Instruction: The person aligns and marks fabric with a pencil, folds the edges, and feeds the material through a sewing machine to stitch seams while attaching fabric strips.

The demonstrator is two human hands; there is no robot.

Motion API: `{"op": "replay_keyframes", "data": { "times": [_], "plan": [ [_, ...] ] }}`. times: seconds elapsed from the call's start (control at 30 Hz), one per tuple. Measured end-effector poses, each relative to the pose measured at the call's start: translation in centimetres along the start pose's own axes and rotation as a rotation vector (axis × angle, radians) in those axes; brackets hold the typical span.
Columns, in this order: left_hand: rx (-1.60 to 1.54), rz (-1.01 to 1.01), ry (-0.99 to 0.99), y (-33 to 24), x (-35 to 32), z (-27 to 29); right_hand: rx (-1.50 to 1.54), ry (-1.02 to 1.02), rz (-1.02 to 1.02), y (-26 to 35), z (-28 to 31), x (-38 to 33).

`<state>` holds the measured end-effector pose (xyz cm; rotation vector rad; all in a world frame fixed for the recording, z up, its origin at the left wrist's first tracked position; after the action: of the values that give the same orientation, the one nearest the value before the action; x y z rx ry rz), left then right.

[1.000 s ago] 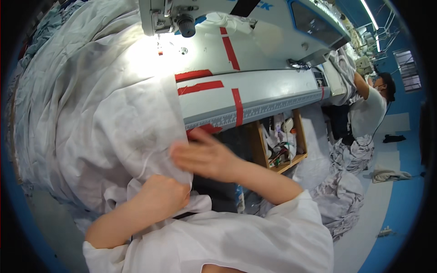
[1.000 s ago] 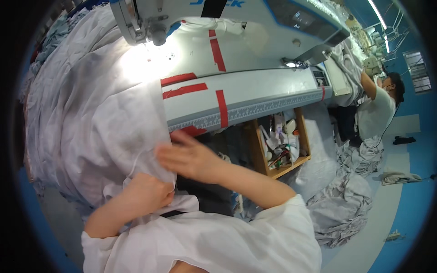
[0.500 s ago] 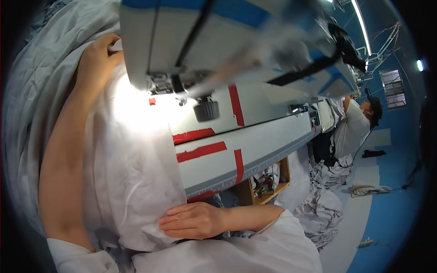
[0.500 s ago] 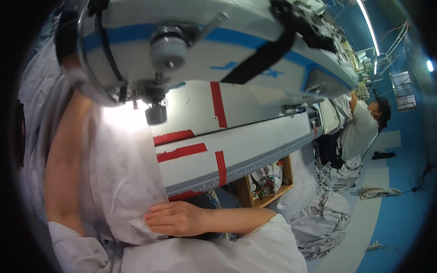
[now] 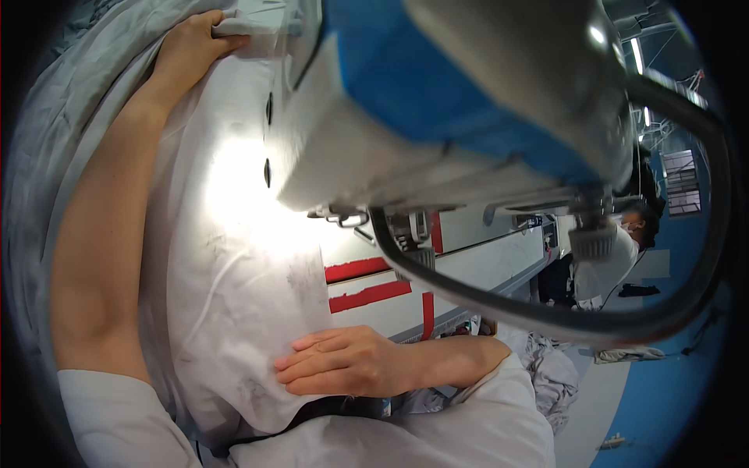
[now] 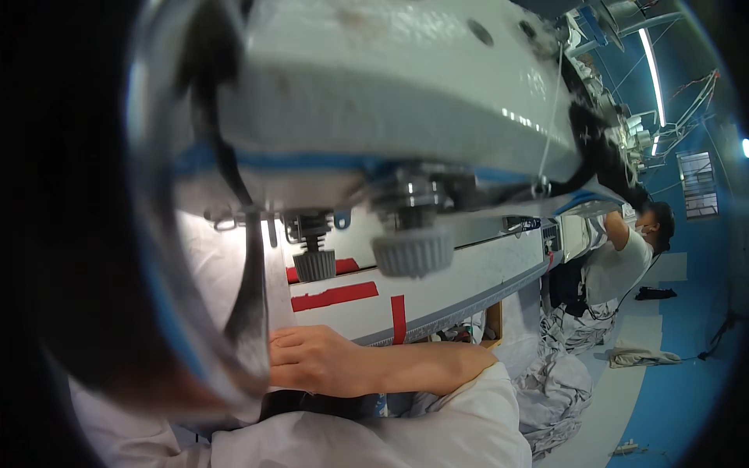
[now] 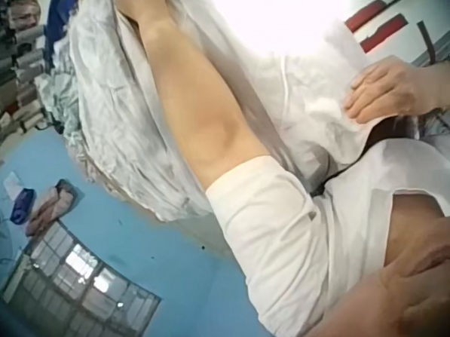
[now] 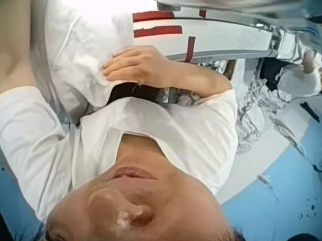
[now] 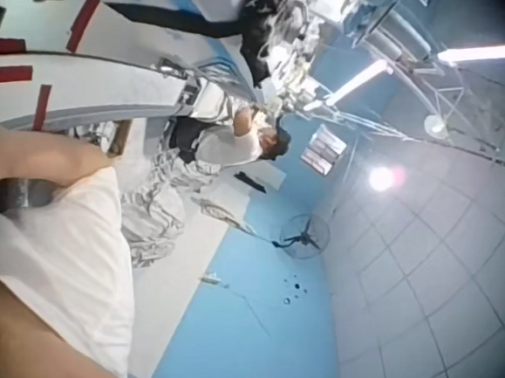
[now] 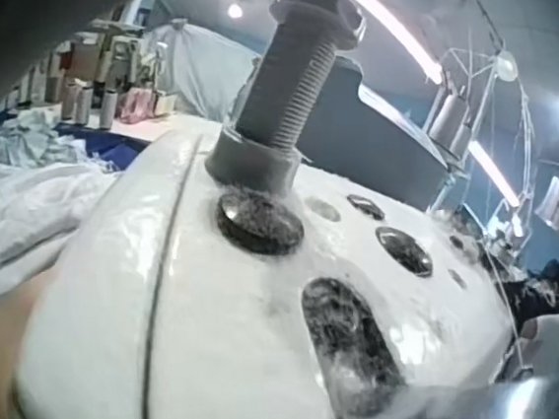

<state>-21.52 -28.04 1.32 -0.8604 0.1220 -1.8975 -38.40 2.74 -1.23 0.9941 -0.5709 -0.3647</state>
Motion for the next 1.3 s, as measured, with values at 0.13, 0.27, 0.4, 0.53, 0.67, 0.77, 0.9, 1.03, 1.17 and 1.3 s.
{"op": "replay_keyframes", "data": {
  "times": [0.13,0.27,0.4,0.53,0.67,0.77,0.9,1.03,1.17,1.3],
  "plan": [
    [0.015,0.042,0.373,1.0,2.2,-3.7,0.054,0.000,-0.037,-0.8,1.4,1.2],
    [0.162,0.296,-0.066,4.7,3.6,-2.6,0.082,0.000,-0.042,-1.3,2.7,2.3],
    [0.117,0.280,-0.084,7.4,5.3,-3.9,0.089,0.003,-0.031,-1.7,3.9,3.7],
    [0.215,0.238,-0.142,11.1,7.6,-4.1,0.146,0.009,-0.044,-2.1,4.7,5.0],
    [0.022,0.141,-0.288,14.2,8.5,-4.2,0.158,-0.032,-0.070,-2.5,5.4,5.6],
    [-0.028,0.166,-0.286,12.6,7.7,-4.1,0.131,-0.063,-0.086,-3.2,5.5,5.3],
    [-0.109,0.286,0.016,3.2,1.0,-1.2,0.094,-0.081,-0.057,-3.7,5.5,4.5],
    [0.404,-0.073,0.098,-8.5,-19.1,9.1,-0.005,-0.069,-0.055,-3.7,5.2,4.1],
    [0.633,0.064,0.310,-4.1,-33.3,14.4,-0.043,-0.149,0.041,-3.6,4.6,4.1],
    [0.698,0.433,0.353,11.4,-26.1,15.4,-0.036,-0.219,0.020,-5.0,4.1,3.3]
  ]
}}
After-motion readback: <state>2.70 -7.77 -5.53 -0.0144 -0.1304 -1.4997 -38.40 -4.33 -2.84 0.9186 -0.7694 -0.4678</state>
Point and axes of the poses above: each hand's wrist, its own x-axis towards the middle knuckle, its own z-axis out of the back of the hand, y = z × x, the point moved 8 cm from there along x, towards the middle knuckle, and after that the axes turned 9 degrees about x, right-handed, at the moved point
